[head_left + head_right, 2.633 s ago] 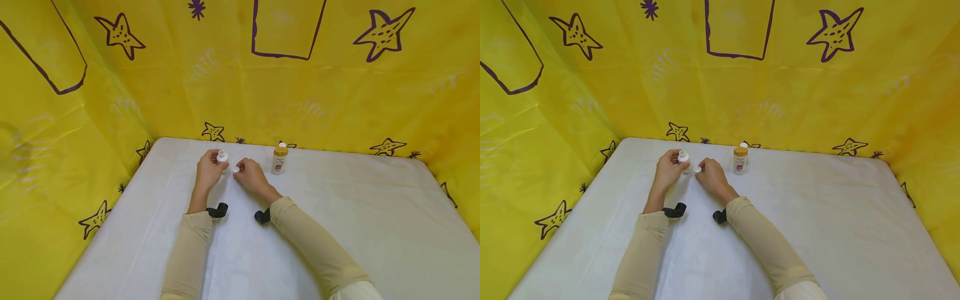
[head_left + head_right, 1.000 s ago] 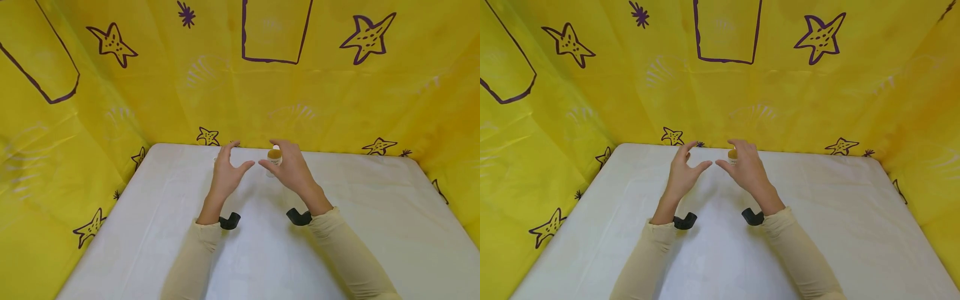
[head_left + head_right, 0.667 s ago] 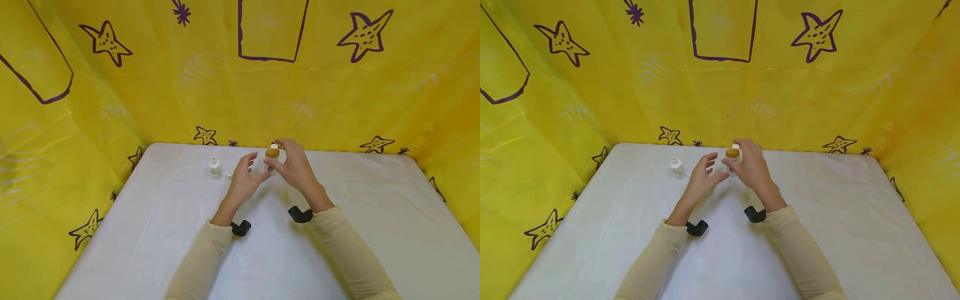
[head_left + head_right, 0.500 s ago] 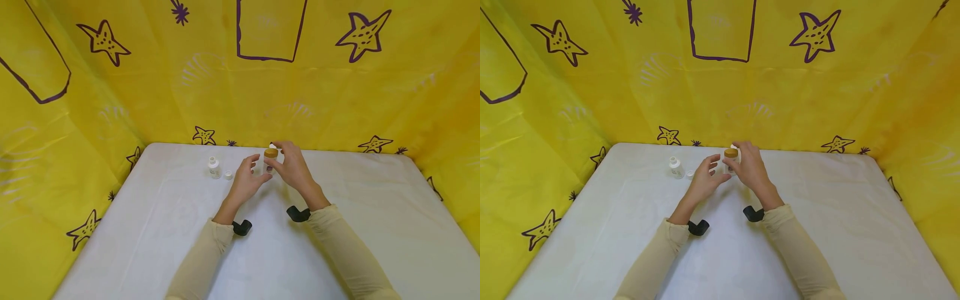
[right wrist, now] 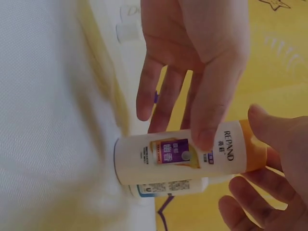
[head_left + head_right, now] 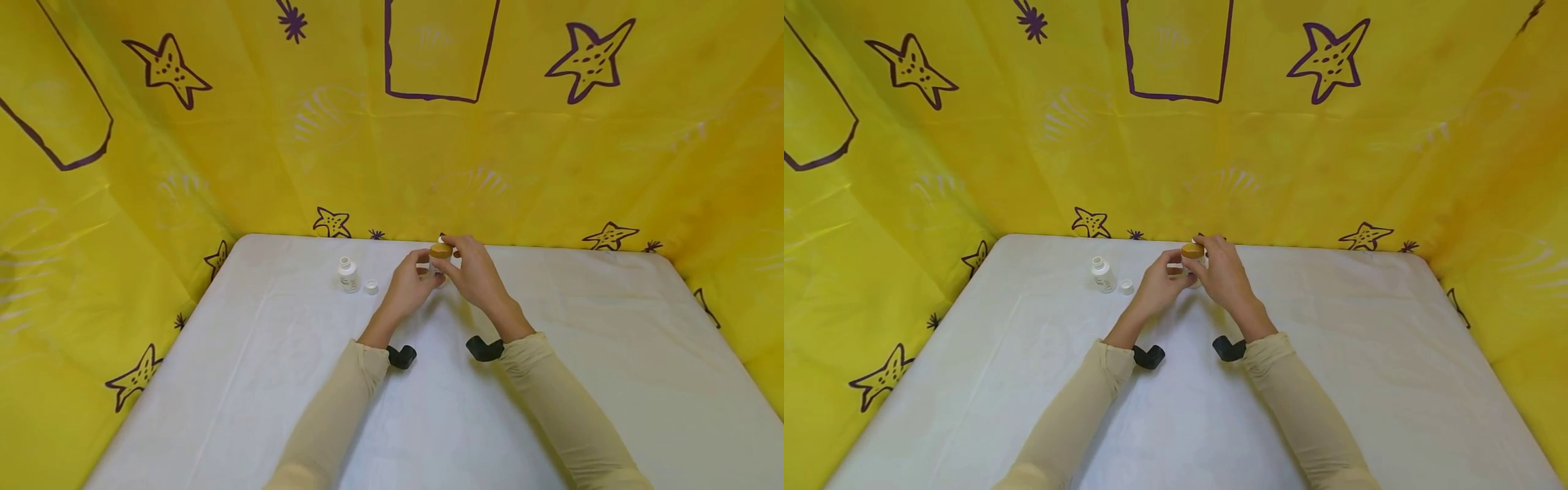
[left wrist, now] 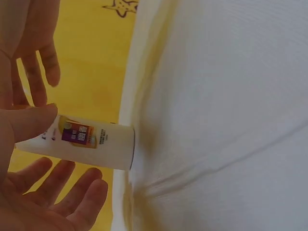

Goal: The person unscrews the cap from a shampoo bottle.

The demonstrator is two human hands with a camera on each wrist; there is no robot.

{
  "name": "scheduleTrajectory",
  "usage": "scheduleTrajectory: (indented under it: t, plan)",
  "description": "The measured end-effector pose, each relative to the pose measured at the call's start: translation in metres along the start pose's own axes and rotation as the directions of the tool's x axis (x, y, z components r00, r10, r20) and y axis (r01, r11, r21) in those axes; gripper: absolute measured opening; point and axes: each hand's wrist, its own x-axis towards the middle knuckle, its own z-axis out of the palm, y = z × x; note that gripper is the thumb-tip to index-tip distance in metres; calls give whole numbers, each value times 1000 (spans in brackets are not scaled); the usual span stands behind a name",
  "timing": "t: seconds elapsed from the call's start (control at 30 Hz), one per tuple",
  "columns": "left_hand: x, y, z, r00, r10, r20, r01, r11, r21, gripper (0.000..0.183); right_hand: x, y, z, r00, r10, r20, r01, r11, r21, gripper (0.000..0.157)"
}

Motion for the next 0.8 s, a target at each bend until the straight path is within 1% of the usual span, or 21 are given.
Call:
scheduleTrajectory:
  t: [0.13,0.27,0.37,0.47,0.53,0.63,0.8]
  plan:
    - [2,3,-1,1000,22,-12,-21,1000,19,49,0,-1,1,1000,-19,-10,19,1000,-11,49]
    - [3,4,-1,998,51,-25,-50,997,53,36,-1,-3,2,1000,-10,1,10,1000,-20,43]
    - [3,4,-1,998,56,-27,-54,996,67,33,-1,-3,3,1000,-7,3,7,1000,-17,39]
    - [3,3,-2,998,54,-24,-52,997,64,32,-2,-2,4,1000,-22,-4,22,1000,-11,36]
    - [2,3,-3,999,50,-11,-49,997,64,31,-3,-2,4,1000,-29,-3,29,1000,-3,35]
    - [-1,5,-5,998,49,27,-51,996,70,33,-6,-2,2,1000,-16,-9,16,999,29,34]
    - [-6,12,-13,992,71,104,-81,992,95,34,-11,-7,-6,1000,17,-21,-15,995,98,33]
